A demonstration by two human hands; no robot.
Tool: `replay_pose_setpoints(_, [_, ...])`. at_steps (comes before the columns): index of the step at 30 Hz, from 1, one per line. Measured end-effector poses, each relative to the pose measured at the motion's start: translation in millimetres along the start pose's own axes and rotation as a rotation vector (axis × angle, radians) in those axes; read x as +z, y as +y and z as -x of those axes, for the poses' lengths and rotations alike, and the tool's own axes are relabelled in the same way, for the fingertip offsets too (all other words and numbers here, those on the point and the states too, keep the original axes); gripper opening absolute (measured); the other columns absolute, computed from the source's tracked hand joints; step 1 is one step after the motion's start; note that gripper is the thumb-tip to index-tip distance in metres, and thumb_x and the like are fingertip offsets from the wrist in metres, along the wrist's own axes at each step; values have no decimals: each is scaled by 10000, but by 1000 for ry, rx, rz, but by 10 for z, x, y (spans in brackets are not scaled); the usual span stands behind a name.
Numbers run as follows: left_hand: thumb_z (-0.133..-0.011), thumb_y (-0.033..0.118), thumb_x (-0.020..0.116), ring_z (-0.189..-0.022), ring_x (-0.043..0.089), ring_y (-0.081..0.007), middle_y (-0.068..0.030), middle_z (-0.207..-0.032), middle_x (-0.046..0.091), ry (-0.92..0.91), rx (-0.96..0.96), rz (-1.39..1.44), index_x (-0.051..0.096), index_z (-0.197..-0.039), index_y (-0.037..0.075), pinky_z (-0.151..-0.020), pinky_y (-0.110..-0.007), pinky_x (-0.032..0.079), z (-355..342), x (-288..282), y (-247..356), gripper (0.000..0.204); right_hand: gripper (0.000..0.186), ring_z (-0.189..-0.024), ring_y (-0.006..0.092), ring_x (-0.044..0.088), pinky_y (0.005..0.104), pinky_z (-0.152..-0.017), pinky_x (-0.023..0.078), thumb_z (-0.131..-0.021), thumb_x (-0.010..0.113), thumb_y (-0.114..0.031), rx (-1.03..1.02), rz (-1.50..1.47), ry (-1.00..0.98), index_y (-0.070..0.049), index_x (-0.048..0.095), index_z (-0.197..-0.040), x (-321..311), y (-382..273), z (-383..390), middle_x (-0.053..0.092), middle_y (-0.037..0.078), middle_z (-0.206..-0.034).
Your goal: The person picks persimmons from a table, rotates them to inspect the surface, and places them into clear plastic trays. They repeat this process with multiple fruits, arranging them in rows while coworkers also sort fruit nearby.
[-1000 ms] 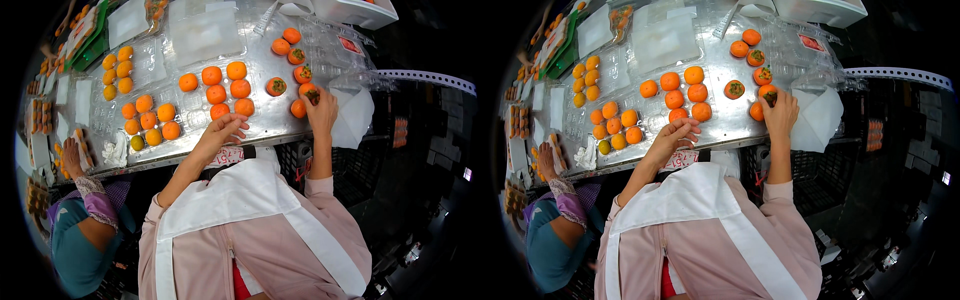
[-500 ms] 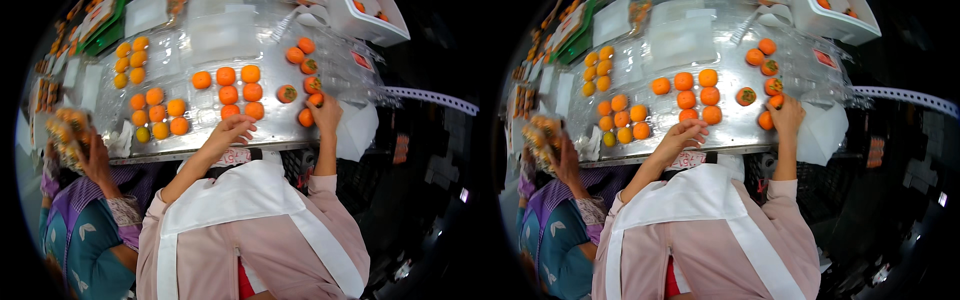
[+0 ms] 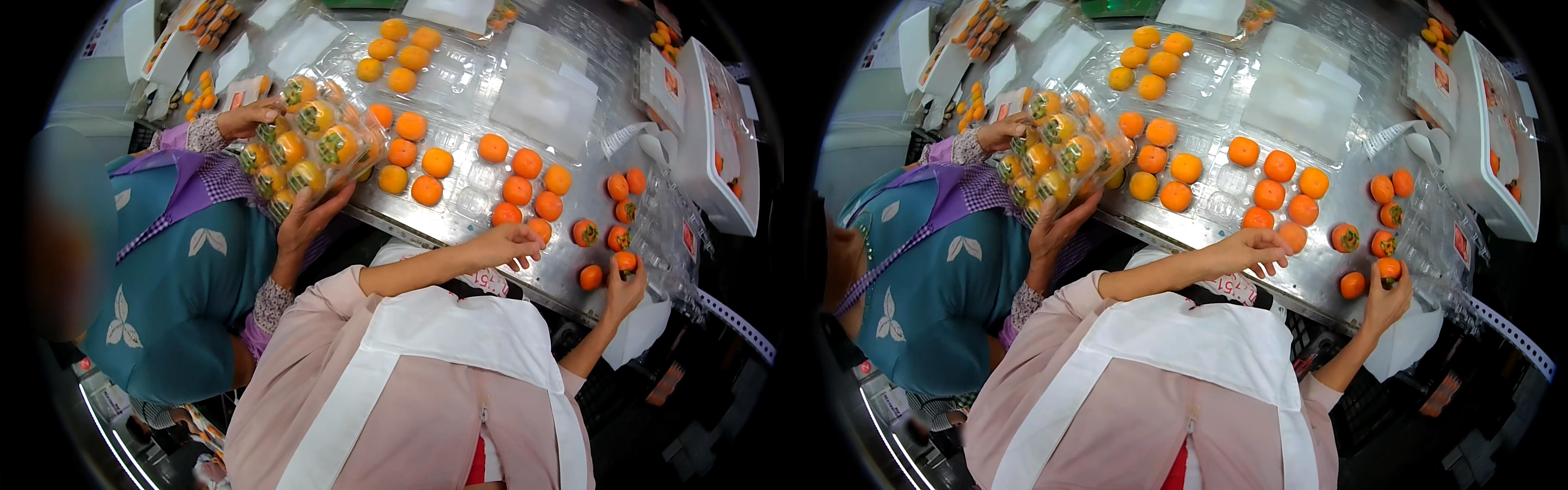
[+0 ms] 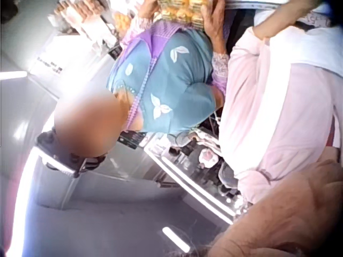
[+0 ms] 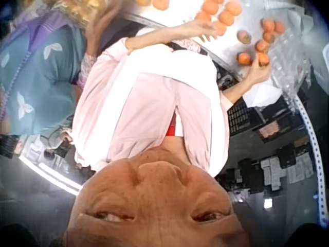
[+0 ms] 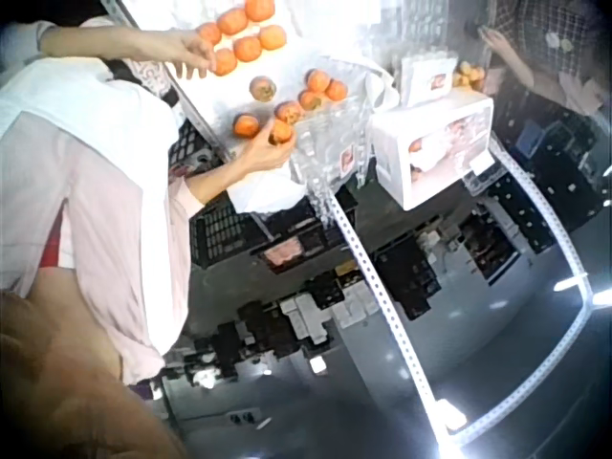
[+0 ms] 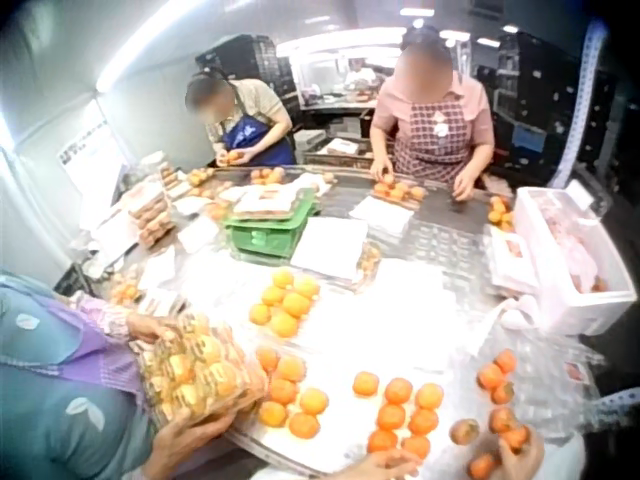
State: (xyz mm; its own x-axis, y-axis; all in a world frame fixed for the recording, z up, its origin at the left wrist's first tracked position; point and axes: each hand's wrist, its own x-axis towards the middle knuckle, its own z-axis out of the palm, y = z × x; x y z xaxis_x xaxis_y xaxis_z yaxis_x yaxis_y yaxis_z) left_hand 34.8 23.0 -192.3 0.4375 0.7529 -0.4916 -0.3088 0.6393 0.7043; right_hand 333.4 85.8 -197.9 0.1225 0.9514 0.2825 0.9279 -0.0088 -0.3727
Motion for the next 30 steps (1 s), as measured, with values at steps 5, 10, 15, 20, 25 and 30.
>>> replay_pose_setpoints(5, [-898,349,577,-796,580,-131,-57,-980,604,-23,60,-40,550,-1101,55,-666,-266,488,26,48,-4,358,526,-1113,238,523,348,-947,426,-740,743,-77,248,-764,-106,0,526,-1212,-86,-328,57,567,123,-1164])
replay_pose_setpoints(10, [-919,517,456,-900,591,-170,-101,-1055,583,-54,53,-20,439,-1258,52,-710,-285,506,146,134,54,575,589,-1129,219,510,356,-980,407,-721,683,56,-59,-1115,-337,13,450,-1260,-85,-994,328,487,118,-1249])
replay_pose_setpoints(15, [-933,590,299,-980,584,-201,-112,-1103,576,-198,93,263,428,-1281,52,-785,-333,503,239,201,197,653,635,-1165,217,474,351,-988,389,-656,758,-7,-50,-1219,-519,-21,475,-1224,-144,-1548,609,510,95,-1213])
replay_pose_setpoints(20, [-967,504,315,-1023,579,-200,-120,-1155,545,-238,260,220,405,-1290,46,-861,-349,488,315,137,201,568,660,-1124,207,500,331,-971,384,-631,791,-40,-290,-1180,-395,-38,476,-1211,-142,-1608,598,534,101,-1191])
replay_pose_setpoints(25, [-913,554,417,-952,594,-228,-137,-1202,538,-180,302,215,419,-1286,24,-834,-370,496,356,242,248,649,671,-1135,225,504,344,-953,405,-647,791,-55,-311,-1133,-411,-41,463,-1231,-202,-1559,570,540,108,-1197])
replay_pose_setpoints(30, [-861,646,409,-832,568,-175,-103,-1073,541,-170,320,247,446,-1222,81,-691,-296,485,319,205,147,672,733,-1108,248,497,364,-947,396,-601,810,-99,-409,-1115,-383,-43,458,-1242,-181,-1556,586,518,109,-1215])
